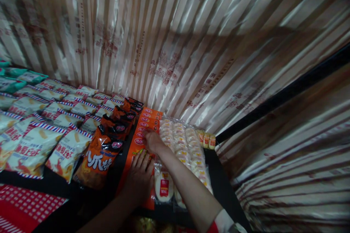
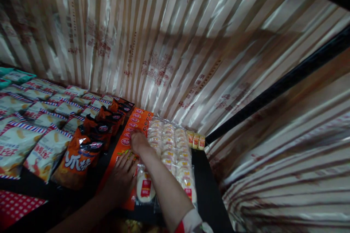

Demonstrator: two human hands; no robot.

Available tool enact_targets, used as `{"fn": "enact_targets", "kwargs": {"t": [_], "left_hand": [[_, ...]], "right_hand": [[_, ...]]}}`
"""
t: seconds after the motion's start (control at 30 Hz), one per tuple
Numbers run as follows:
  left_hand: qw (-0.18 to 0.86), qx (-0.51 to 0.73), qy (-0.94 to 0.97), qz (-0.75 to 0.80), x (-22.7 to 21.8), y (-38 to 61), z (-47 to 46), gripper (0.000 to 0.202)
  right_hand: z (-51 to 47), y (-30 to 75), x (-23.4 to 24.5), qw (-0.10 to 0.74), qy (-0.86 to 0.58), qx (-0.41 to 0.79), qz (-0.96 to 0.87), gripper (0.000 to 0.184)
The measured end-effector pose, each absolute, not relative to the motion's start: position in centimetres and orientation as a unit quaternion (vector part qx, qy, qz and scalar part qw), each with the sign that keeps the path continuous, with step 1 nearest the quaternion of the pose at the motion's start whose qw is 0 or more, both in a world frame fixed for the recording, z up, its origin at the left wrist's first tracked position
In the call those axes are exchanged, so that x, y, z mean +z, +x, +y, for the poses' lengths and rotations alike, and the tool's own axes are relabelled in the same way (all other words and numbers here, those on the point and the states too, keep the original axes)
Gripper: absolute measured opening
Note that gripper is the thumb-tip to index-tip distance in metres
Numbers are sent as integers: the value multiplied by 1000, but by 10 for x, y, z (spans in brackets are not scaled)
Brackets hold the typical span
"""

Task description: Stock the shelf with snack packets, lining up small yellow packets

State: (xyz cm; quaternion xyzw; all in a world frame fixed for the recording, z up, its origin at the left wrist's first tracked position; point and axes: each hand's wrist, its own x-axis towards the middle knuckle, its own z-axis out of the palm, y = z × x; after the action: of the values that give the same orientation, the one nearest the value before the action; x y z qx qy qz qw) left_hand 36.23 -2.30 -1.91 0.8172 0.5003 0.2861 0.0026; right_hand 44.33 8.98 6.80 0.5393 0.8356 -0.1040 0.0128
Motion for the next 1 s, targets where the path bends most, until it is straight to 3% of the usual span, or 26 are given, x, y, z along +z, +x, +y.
{"fn": "enact_targets", "kwargs": {"t": [0.3,0.57,1.0], "left_hand": [[3,242,837,491,-13,359,-21,49],[36,265,828,492,-14,358,-19,47],[38,269,821,502,-13,360,-18,40]], "right_hand": [[103,445,84,102,510,-80,850,33],[104,438,93,148,527,-59,835,62],[100,436,73,93,571,-107,809,67]]}}
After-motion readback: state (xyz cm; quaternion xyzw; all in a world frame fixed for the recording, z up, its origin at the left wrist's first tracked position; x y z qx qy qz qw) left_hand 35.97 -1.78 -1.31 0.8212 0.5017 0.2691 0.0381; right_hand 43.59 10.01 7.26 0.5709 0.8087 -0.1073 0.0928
